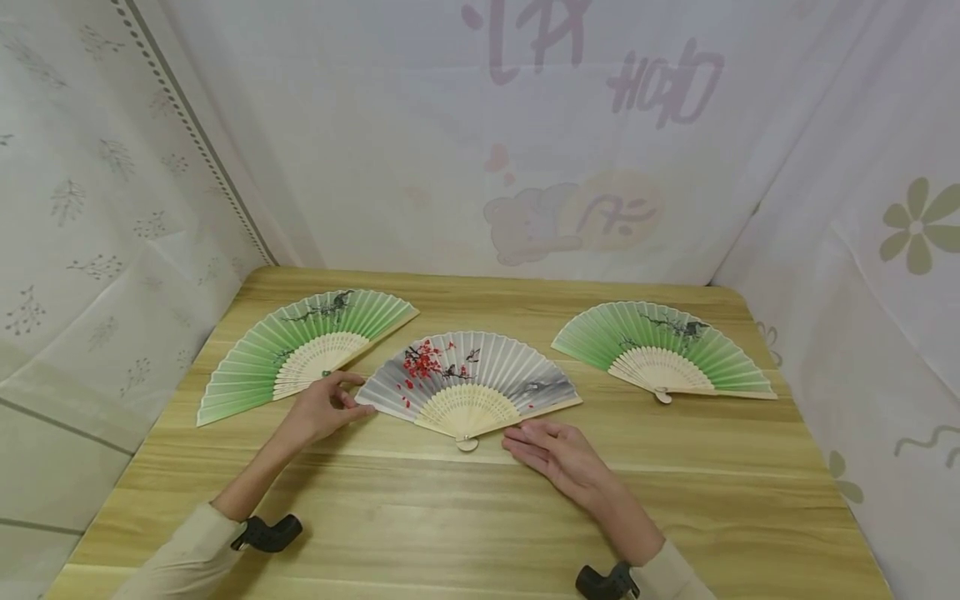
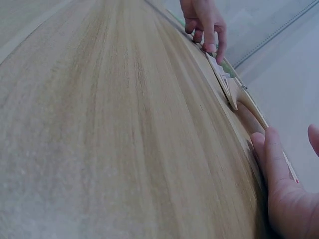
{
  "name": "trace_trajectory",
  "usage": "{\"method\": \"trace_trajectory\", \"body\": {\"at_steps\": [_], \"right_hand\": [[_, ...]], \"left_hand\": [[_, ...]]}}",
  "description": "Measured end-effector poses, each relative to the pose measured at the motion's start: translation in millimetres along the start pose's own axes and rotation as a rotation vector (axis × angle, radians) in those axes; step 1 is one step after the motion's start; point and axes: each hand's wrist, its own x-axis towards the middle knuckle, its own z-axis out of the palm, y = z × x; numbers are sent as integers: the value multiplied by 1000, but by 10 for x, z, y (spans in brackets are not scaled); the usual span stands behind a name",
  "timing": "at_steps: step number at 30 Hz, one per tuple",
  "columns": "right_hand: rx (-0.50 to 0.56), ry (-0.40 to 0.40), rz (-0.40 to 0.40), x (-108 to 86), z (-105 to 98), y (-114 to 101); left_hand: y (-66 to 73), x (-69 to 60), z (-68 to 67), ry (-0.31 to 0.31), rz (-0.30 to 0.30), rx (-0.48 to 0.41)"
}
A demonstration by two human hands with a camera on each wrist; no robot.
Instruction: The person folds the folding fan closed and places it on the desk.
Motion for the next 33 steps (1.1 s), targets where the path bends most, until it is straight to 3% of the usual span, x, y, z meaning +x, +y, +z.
{"method": "trace_trajectory", "body": {"at_steps": [17,33], "right_hand": [[16,18,15,69,58,21],[-25,69,37,115,121,6]], "left_hand": [[34,33,9,23,6,36],[30,35,-10,16,-46,89]]}}
